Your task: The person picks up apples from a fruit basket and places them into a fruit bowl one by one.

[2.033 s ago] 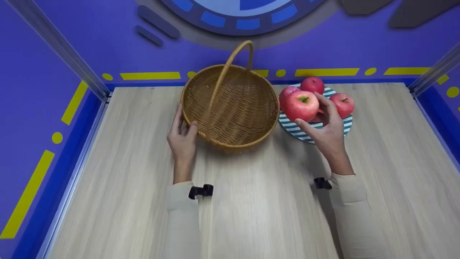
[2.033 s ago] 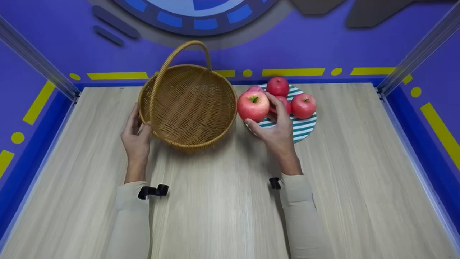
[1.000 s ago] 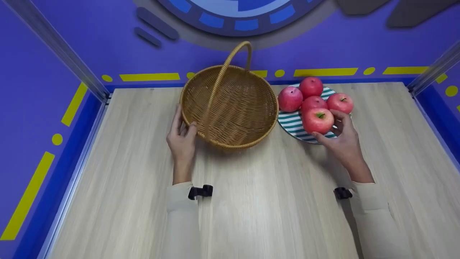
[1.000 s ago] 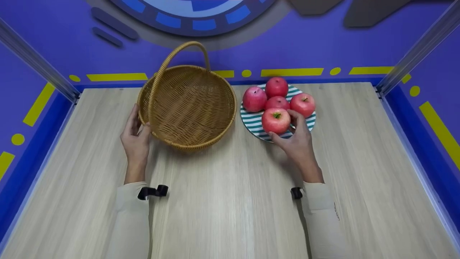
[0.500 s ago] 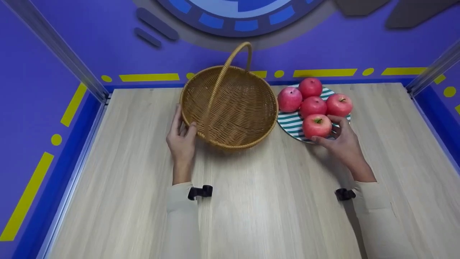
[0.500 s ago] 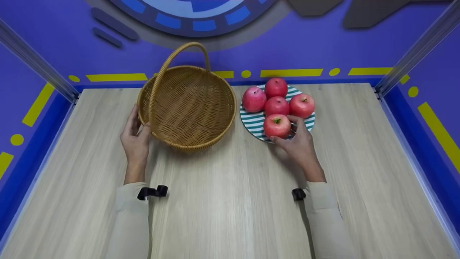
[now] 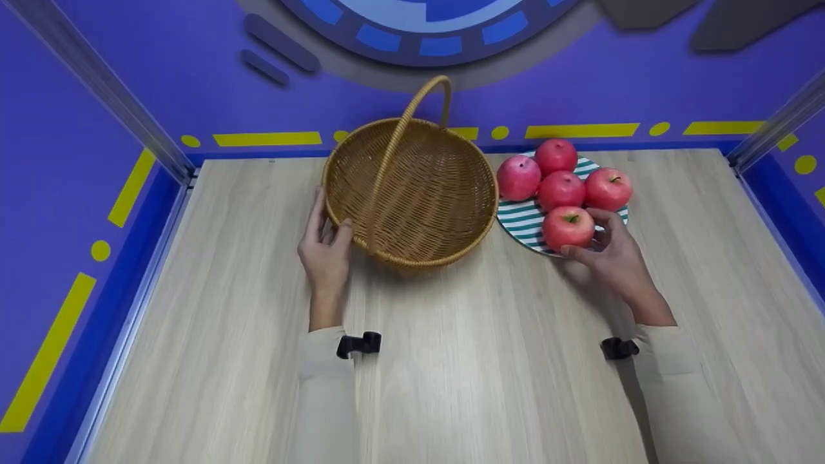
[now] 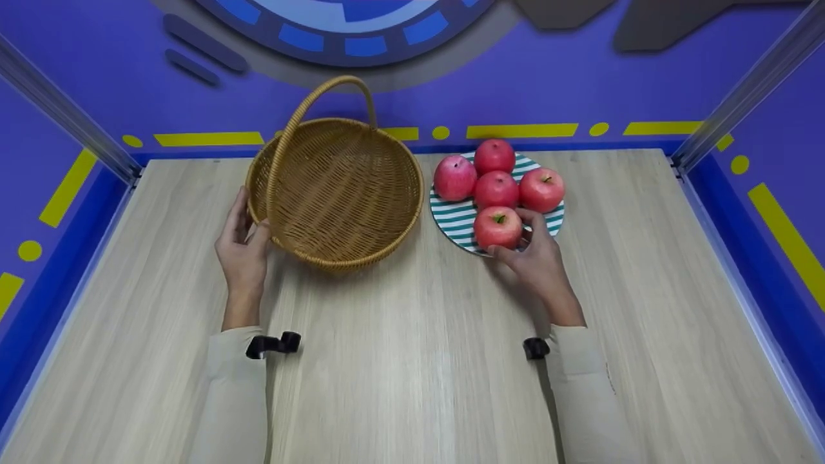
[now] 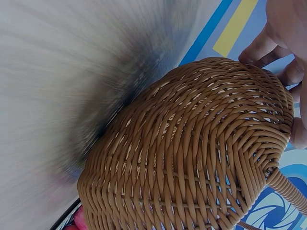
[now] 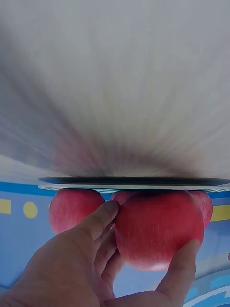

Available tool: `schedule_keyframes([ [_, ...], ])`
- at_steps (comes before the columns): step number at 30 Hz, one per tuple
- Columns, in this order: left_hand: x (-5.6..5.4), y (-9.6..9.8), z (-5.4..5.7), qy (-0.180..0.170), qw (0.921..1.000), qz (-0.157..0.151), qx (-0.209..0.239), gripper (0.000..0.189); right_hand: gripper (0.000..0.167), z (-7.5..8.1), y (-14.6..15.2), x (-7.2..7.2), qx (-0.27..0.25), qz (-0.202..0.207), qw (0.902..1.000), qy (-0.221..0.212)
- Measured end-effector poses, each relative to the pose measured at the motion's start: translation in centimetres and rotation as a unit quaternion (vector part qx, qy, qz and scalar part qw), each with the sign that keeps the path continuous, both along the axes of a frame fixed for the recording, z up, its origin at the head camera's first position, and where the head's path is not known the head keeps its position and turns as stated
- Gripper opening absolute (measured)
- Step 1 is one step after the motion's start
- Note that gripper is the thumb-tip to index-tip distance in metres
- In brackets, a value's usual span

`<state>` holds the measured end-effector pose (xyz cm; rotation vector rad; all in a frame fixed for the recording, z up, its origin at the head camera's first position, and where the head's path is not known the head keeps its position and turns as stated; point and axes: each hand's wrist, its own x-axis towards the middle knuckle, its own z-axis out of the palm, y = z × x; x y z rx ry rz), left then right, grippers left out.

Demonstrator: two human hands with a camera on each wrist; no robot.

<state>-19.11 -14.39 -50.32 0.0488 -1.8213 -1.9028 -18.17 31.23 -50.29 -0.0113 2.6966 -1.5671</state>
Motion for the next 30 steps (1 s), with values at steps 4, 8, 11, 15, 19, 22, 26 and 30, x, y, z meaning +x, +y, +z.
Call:
schedule_keyframes([
  [4,0.0,0.0,0.1,0.000,1.0000,0.005,0.002,0.066,0.091,0.1,0.0,0.0,0.006,-0.002,0.9999,-0.014],
  [8,0.1,0.1,0.2,-0.003,0.9999,0.010,0.008,0.066,0.094,0.1,0.1,-0.1,0.013,0.000,0.9995,-0.030],
  [11,0.1,0.1,0.2,-0.009,0.9998,0.009,0.017,0.066,0.096,0.1,0.1,-0.1,0.014,0.004,0.9992,-0.038],
  [15,0.1,0.1,0.2,-0.017,0.9996,0.009,0.022,0.065,0.096,0.2,0.0,0.1,0.017,0.003,0.9989,-0.043],
  [19,0.1,0.3,0.2,-0.016,0.9996,0.013,0.016,0.066,0.096,0.5,-0.1,0.3,0.024,-0.001,0.9990,-0.037],
  [22,0.2,0.3,0.2,-0.013,0.9998,0.012,0.011,0.066,0.100,0.8,-0.3,0.4,0.023,-0.012,0.9991,-0.032],
  [26,0.3,0.3,0.2,-0.016,0.9997,0.011,0.011,0.065,0.106,1.4,-0.5,0.5,0.019,-0.037,0.9987,-0.029],
  [30,0.4,0.1,0.2,-0.022,0.9996,0.011,0.014,0.064,0.108,2.2,-0.9,0.7,0.034,-0.059,0.9975,-0.019],
])
